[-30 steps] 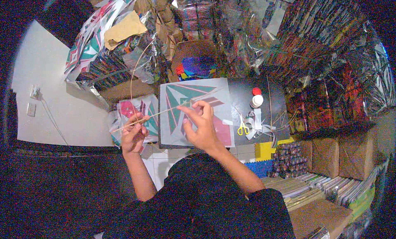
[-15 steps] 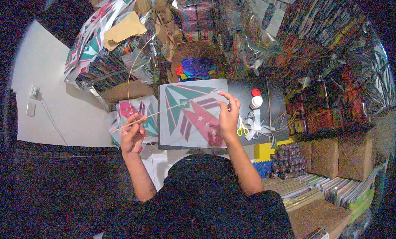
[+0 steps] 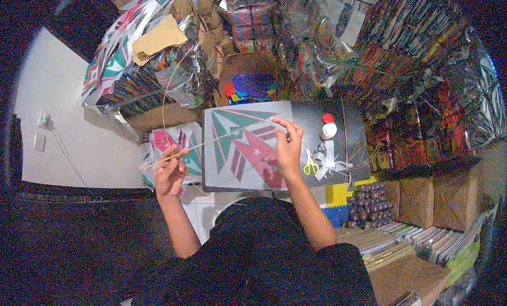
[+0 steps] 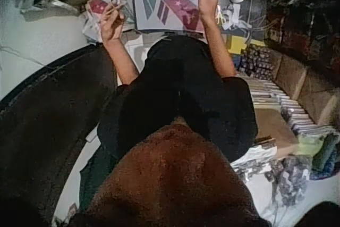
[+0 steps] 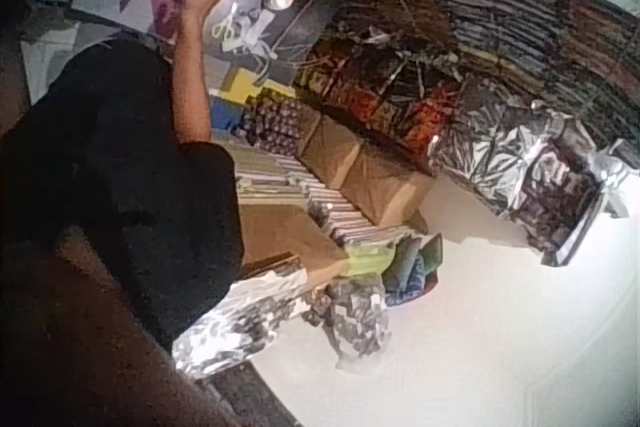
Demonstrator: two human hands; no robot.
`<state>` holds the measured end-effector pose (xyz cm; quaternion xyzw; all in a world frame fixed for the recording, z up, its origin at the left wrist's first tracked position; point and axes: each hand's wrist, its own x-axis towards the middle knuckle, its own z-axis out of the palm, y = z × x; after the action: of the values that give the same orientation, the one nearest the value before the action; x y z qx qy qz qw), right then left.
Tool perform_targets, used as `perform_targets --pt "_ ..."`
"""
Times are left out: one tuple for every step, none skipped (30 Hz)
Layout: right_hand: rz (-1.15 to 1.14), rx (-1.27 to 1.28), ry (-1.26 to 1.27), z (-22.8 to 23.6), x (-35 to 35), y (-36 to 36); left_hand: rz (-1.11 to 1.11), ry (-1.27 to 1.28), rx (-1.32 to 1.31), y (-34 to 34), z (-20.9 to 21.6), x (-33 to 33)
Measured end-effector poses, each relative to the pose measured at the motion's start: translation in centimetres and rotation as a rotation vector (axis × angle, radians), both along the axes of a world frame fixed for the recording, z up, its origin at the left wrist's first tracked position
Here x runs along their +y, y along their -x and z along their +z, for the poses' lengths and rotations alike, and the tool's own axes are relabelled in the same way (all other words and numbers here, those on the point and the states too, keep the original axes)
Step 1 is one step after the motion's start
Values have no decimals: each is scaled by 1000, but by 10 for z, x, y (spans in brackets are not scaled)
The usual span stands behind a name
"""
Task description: The person assembles a kite frame using thin wooden sticks and string. They tie the sticks together to form a cross shape and then attach the frame to a printed kite sail with a geometric design.
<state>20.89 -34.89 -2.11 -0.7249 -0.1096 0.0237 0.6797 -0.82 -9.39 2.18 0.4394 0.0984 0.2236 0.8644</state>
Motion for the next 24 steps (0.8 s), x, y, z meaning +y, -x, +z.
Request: perform_targets --pt "9 4 1 2 0 1 -4 7 -8 0 0 0" --pt "18 8 2 3 1 2 -4 7 -8 0 -1 0" --pt "23 -2 -9 4 2 3 -4 7 -8 0 -1 1" --pt "29 -11 -20 4 2 4 -5 7 -8 0 -1 1" --pt "35 -21 -30 4 3 5 -5 8 -10 0 -1 1" --pt "34 -22 -15 5 3 6 -5 8 -12 0 -1 0" --pt "34 -24 1 7 4 7 -5 9 -15 0 -1 0" --pt "34 -25 16 9 5 9 -6 9 -14 0 -1 1" --pt "41 -25 7 12 6 10 -7 9 -13 0 -1 1" --pt "48 -26 -2 15 6 11 -8 9 -12 0 -1 2" --pt "55 -26 -11 16 7 12 -7 7 -13 0 -1 2" --pt "58 -29 -7 16 8 13 -6 5 -14 0 -1 1" --pt "61 -33 -2 16 8 13 -5 4 -15 0 -1 1" --pt "61 -36 3 16 8 13 -10 9 -15 0 -1 2" --pt "63 -37 -17 14 9 13 -15 14 -14 0 -1 2" --pt "64 -39 -38 12 10 13 -20 20 -13 -1 -1 2" --pt "68 -41 -59 13 12 14 -19 13 -11 0 -1 2" --pt "76 -20 -50 14 13 15 -18 7 -8 0 -1 2" --pt "83 0 -41 17 12 17 -17 0 -6 0 -1 2" --pt "90 21 -33 21 12 19 -13 -1 -2 1 -1 2" --pt "94 2 -37 22 13 20 -9 -2 1 1 0 2" --pt "99 -18 -41 22 14 20 -6 -4 5 1 0 2" --pt "101 -39 -44 23 15 21 -5 -1 8 0 1 1" --pt "105 -45 -40 24 15 22 -3 2 12 -1 2 0"
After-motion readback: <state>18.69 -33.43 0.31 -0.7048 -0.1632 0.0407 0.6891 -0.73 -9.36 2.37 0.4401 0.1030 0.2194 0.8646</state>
